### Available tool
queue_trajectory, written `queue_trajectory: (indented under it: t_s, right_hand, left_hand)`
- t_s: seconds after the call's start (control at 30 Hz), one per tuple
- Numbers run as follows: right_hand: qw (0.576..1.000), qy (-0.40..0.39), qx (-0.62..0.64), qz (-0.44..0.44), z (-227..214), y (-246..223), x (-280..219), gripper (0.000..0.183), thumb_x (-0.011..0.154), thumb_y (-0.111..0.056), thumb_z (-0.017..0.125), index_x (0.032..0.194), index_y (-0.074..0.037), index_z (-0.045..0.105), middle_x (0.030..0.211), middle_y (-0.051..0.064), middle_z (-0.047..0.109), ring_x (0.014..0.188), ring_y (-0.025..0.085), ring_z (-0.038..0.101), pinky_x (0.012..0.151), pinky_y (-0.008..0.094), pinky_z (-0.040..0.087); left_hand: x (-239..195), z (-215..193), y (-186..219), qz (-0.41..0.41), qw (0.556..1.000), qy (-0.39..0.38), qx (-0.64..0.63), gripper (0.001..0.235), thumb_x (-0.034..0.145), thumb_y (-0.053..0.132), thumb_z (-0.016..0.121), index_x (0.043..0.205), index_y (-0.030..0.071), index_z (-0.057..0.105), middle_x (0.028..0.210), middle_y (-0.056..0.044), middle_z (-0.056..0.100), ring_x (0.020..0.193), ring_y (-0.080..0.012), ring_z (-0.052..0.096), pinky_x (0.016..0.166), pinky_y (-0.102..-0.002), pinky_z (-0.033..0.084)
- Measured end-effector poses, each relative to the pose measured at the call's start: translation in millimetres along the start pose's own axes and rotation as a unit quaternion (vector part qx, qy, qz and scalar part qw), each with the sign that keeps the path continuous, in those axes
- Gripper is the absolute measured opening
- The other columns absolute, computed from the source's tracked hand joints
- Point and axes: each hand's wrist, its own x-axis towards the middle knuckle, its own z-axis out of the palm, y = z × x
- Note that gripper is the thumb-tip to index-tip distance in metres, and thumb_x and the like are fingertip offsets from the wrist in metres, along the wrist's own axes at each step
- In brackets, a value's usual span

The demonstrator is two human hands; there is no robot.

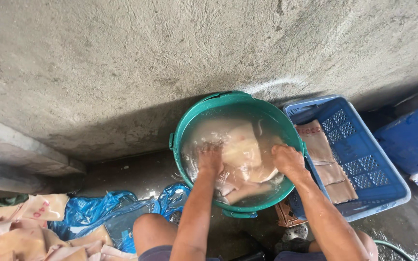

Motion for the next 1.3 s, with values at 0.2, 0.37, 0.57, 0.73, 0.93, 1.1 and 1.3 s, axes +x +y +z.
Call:
queue_trajectory:
  t_s: [0.2,0.37,0.57,0.73,0.93,1.1,1.3]
  right_hand:
    - [0.952,0.058,0.295,-0.053,36,-39,34,0.071,0.086,-0.03,0.075,0.143,0.0,0.046,0.143,0.021,0.056,0.132,0.034,0.056,0.11,0.042,0.043]
    - [0.864,0.005,0.501,0.041,62,-57,78,0.088,0.084,-0.033,0.083,0.15,0.003,0.037,0.141,0.023,0.057,0.123,0.029,0.061,0.097,0.037,0.055]
    - [0.663,-0.138,0.728,0.11,85,-48,97,0.055,0.088,-0.026,0.076,0.134,-0.009,0.05,0.119,0.009,0.069,0.107,0.022,0.067,0.088,0.045,0.058]
    - [0.564,-0.113,0.816,0.056,91,-5,118,0.032,0.089,-0.014,0.073,0.116,0.003,0.068,0.107,0.013,0.075,0.097,0.025,0.072,0.086,0.043,0.062]
    - [0.672,-0.048,0.737,-0.061,18,-28,91,0.043,0.083,-0.006,0.074,0.125,0.003,0.066,0.107,0.012,0.074,0.093,0.02,0.072,0.082,0.038,0.06]
    - [0.772,-0.095,0.59,-0.217,-55,-80,32,0.051,0.083,-0.007,0.074,0.132,-0.001,0.063,0.109,0.01,0.076,0.093,0.015,0.072,0.082,0.03,0.06]
    - [0.817,0.012,0.147,-0.557,11,-150,-8,0.048,0.098,-0.021,0.058,0.144,-0.007,0.059,0.142,0.016,0.059,0.13,0.024,0.052,0.107,0.039,0.041]
  left_hand:
    - [31,41,-5,0.067,0.987,0.146,-0.001,0.031,0.105,0.017,0.046,0.133,0.005,0.052,0.129,-0.017,0.065,0.117,-0.0333,0.066,0.094,-0.047,0.056]
    - [53,65,-8,0.065,0.956,0.279,-0.059,0.03,0.09,0.014,0.052,0.119,0.011,0.058,0.115,-0.013,0.069,0.105,-0.0337,0.069,0.085,-0.05,0.056]
    - [19,32,-22,0.109,0.894,0.325,-0.289,0.026,0.097,0.021,0.062,0.119,0.007,0.067,0.107,-0.018,0.073,0.095,-0.0394,0.071,0.086,-0.05,0.056]
    - [-18,11,-15,0.119,0.767,0.153,-0.612,0.053,0.083,0.026,0.074,0.129,0.003,0.061,0.117,-0.018,0.073,0.108,-0.0328,0.072,0.096,-0.045,0.057]
    - [-20,-4,1,0.108,0.835,0.075,-0.534,0.086,0.092,0.051,0.066,0.159,0.008,0.032,0.161,-0.023,0.027,0.15,-0.0366,0.024,0.118,-0.046,0.026]
    - [-2,-19,15,0.007,0.521,-0.002,-0.854,0.079,0.096,0.06,0.044,0.159,0.014,0.032,0.16,-0.014,0.035,0.146,-0.0299,0.035,0.118,-0.043,0.03]
    - [-4,-7,-3,0.018,0.373,-0.019,-0.928,0.078,0.096,0.06,0.046,0.157,0.012,0.035,0.157,-0.014,0.039,0.142,-0.0293,0.038,0.115,-0.042,0.032]
